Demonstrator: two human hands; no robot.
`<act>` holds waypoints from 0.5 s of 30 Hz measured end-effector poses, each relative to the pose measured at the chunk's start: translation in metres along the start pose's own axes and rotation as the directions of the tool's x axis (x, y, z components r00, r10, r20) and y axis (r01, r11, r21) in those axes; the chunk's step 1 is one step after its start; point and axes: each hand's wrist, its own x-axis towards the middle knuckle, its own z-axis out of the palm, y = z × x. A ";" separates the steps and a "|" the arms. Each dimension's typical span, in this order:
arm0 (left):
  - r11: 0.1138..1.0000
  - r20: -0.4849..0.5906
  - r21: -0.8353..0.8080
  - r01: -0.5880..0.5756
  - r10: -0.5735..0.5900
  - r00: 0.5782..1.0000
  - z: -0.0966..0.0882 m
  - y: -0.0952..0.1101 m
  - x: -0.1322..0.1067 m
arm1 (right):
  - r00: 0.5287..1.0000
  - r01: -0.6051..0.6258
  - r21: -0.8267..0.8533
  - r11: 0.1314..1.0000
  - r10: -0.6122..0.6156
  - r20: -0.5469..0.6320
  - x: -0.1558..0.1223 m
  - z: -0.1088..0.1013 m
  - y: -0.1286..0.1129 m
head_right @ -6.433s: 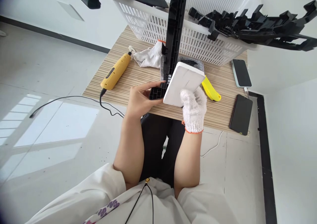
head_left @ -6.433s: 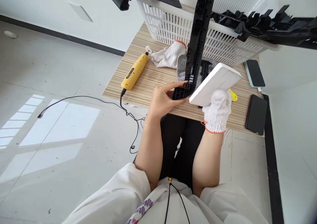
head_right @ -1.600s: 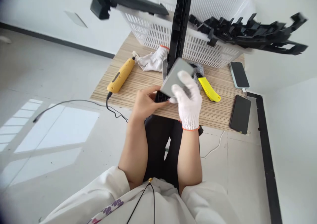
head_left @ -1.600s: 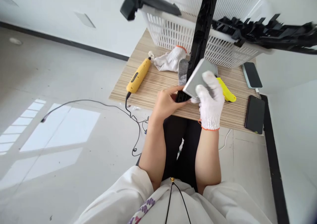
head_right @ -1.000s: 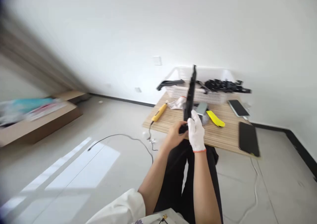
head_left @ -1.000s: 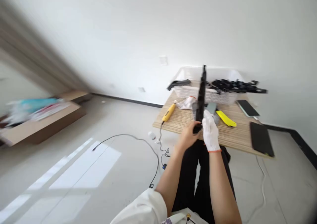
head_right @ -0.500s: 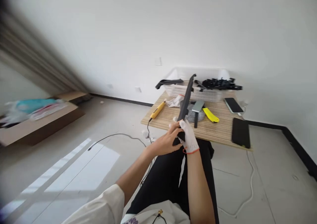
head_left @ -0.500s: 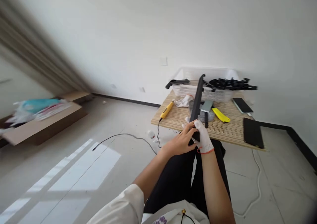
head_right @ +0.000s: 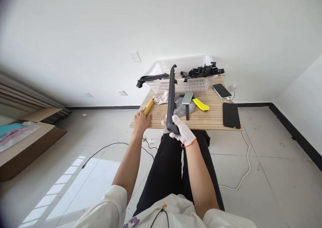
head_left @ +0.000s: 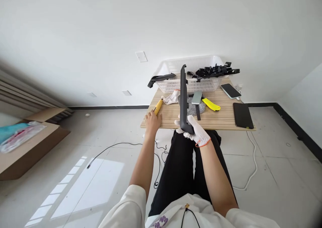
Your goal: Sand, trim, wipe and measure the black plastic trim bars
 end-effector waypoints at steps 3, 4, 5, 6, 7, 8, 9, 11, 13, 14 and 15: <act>0.993 -0.026 -0.102 0.051 -0.054 0.998 -0.001 0.005 0.008 | 0.998 0.055 -0.066 0.996 -0.052 0.048 -0.007 0.001 -0.002; 0.985 -0.017 -0.154 0.073 -0.077 0.997 -0.003 0.005 0.011 | 0.996 0.081 -0.092 0.992 -0.078 0.036 -0.009 0.001 -0.003; 0.972 0.002 -0.213 0.096 -0.098 0.995 -0.006 0.005 0.011 | 0.995 0.105 -0.106 0.989 -0.103 0.016 -0.010 0.000 -0.004; 0.953 0.028 -0.279 0.119 -0.115 0.993 -0.009 0.004 0.010 | 0.992 0.123 -0.106 0.987 -0.124 -0.004 -0.011 0.000 -0.005; 0.927 0.055 -0.350 0.137 -0.126 0.991 -0.010 0.005 0.007 | 0.990 0.134 -0.102 0.986 -0.136 -0.020 -0.011 -0.001 -0.005; 0.896 0.080 -0.419 0.149 -0.127 0.989 -0.010 0.007 0.002 | 0.989 0.139 -0.102 0.985 -0.143 -0.030 -0.010 -0.002 -0.004; 0.863 0.093 -0.483 0.149 -0.119 0.989 -0.007 0.010 -0.005 | 0.989 0.140 -0.108 0.984 -0.145 -0.042 -0.009 -0.002 -0.003; 0.756 0.100 -0.643 0.125 -0.080 0.992 0.004 0.024 -0.024 | 0.985 0.135 -0.147 0.980 -0.150 -0.091 -0.007 0.000 -0.001; 0.476 0.104 -0.874 0.097 -0.012 0.994 0.020 0.046 -0.043 | 0.973 0.131 -0.215 0.968 -0.167 -0.158 -0.008 0.006 -0.002; 0.331 0.126 -0.938 0.105 0.044 0.991 0.027 0.059 -0.051 | 0.967 0.130 -0.255 0.958 -0.180 -0.182 -0.009 0.011 -0.004; 0.248 0.149 -0.961 0.121 0.098 0.984 0.034 0.073 -0.056 | 0.961 0.132 -0.298 0.945 -0.196 -0.195 -0.012 0.016 -0.007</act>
